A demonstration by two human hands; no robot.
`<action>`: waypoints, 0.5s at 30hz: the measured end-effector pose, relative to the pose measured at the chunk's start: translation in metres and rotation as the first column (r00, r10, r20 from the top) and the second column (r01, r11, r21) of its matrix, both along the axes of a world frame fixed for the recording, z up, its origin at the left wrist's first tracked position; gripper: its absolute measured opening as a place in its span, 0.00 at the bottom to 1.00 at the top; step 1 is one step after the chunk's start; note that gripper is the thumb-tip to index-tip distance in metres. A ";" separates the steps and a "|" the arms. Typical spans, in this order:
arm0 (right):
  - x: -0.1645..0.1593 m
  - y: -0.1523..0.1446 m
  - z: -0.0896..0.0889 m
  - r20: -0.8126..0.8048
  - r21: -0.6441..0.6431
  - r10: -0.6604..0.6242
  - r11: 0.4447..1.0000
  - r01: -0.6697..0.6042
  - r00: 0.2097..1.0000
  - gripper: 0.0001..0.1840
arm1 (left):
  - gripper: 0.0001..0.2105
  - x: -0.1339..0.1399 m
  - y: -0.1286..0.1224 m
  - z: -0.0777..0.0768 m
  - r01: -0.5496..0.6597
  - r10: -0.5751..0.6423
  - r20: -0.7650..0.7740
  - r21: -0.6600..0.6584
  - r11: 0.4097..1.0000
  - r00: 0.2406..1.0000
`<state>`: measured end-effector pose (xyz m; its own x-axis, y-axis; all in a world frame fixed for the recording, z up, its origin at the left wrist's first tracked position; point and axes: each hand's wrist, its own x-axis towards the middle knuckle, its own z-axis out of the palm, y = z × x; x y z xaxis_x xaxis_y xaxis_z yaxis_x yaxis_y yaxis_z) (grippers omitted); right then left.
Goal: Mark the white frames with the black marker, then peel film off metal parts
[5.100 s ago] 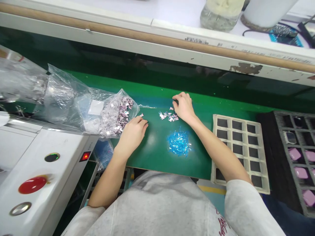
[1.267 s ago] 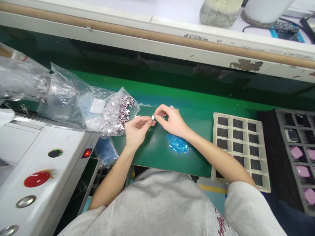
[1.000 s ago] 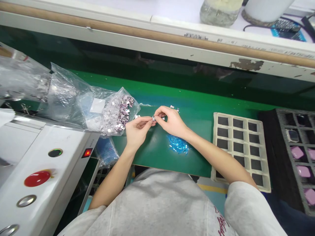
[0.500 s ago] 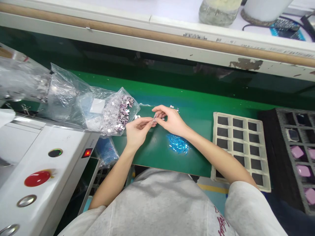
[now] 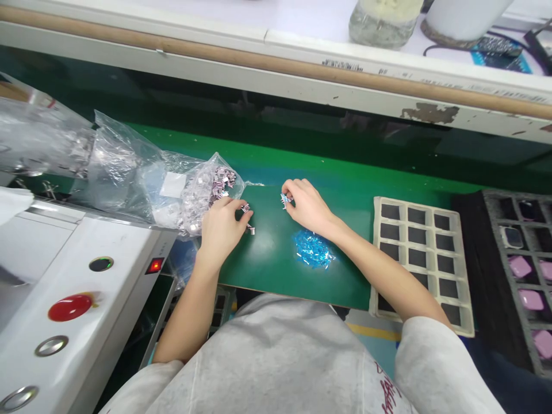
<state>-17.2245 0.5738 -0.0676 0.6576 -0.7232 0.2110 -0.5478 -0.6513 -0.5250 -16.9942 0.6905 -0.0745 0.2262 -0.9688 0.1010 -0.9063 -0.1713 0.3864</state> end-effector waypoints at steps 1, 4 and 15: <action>0.000 -0.002 0.000 0.001 -0.014 -0.010 1.000 0.010 1.000 0.11 | 0.11 -0.002 -0.002 -0.001 -0.004 0.004 0.006 0.004 1.000 1.000; -0.002 -0.011 0.001 0.017 -0.033 -0.042 0.999 0.043 0.999 0.10 | 0.13 -0.004 -0.010 -0.002 -0.002 0.002 0.028 -0.010 1.000 1.000; -0.020 -0.060 -0.015 0.047 -0.111 -0.248 0.961 0.252 0.968 0.08 | 0.14 0.000 -0.017 -0.010 0.040 -0.031 0.045 -0.215 0.976 0.998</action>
